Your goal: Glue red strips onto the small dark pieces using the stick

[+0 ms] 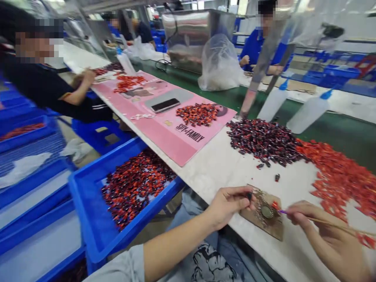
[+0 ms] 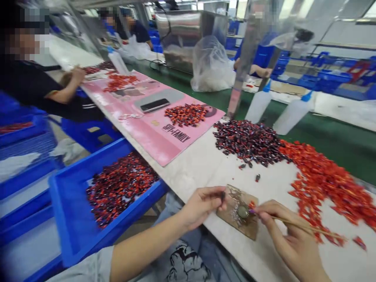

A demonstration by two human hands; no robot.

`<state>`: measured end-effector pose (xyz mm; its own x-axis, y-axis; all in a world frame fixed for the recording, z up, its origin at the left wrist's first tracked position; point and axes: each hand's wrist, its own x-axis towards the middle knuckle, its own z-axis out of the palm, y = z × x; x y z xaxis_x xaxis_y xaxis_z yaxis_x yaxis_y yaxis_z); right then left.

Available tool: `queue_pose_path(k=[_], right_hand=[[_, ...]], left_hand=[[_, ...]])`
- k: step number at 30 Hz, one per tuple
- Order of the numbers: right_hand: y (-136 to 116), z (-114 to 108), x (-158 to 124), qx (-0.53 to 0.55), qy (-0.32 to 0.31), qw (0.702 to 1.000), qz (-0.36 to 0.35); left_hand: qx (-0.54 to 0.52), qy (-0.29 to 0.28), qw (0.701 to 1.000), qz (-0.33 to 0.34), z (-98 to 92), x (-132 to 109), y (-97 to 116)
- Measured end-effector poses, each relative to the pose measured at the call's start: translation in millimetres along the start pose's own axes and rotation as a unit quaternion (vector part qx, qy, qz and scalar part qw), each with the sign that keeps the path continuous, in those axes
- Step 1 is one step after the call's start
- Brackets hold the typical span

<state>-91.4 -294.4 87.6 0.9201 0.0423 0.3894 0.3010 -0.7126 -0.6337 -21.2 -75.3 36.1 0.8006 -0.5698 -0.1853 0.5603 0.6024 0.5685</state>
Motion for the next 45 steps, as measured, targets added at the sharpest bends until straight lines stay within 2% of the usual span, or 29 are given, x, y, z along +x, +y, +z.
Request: queue_pose_path(k=[4, 9, 16, 26, 31, 36, 39, 42, 45], right_hand=[[-14.0, 9.7, 6.1, 0.009, -0.045, 0.998, -0.031], [-6.7, 17.4, 5.2, -0.031, -0.092, 0.995, -0.036], [-5.1, 13.1, 2.7, -0.056, -0.082, 0.992, -0.072], [-4.0, 15.1, 2.9, 0.01, -0.086, 0.994, -0.066], [-2.7, 14.6, 3.0, 0.036, -0.064, 0.997, -0.03], [-5.9, 12.2, 6.1, 0.151, -0.004, 0.987, 0.051], [-6.1, 11.2, 6.3, 0.206, 0.028, 0.969, 0.132], [-6.1, 11.2, 5.7, 0.257, 0.057, 0.938, 0.223], [-6.9, 11.6, 5.2, 0.299, 0.076, 0.915, 0.259]], left_hand=[[0.023, -0.013, 1.0, 0.003, -3.9, -5.1, -1.5], [0.037, -0.016, 0.999, 0.026, -3.6, -7.3, -2.0], [0.042, -0.005, 0.999, 0.011, -6.3, -4.4, -2.5], [0.04, -0.016, 0.999, 0.007, -6.9, -5.5, -0.7], [0.043, -0.011, 0.999, 0.004, -6.1, -6.1, 0.6], [0.048, -0.007, 0.999, -0.001, -6.2, -7.0, 2.2], [0.041, -0.013, 0.999, 0.0, -6.3, -7.1, 2.4], [0.038, -0.017, 0.999, -0.001, -5.9, -7.1, 2.6], [0.037, -0.02, 0.999, 0.0, -4.9, -7.3, 2.9]])
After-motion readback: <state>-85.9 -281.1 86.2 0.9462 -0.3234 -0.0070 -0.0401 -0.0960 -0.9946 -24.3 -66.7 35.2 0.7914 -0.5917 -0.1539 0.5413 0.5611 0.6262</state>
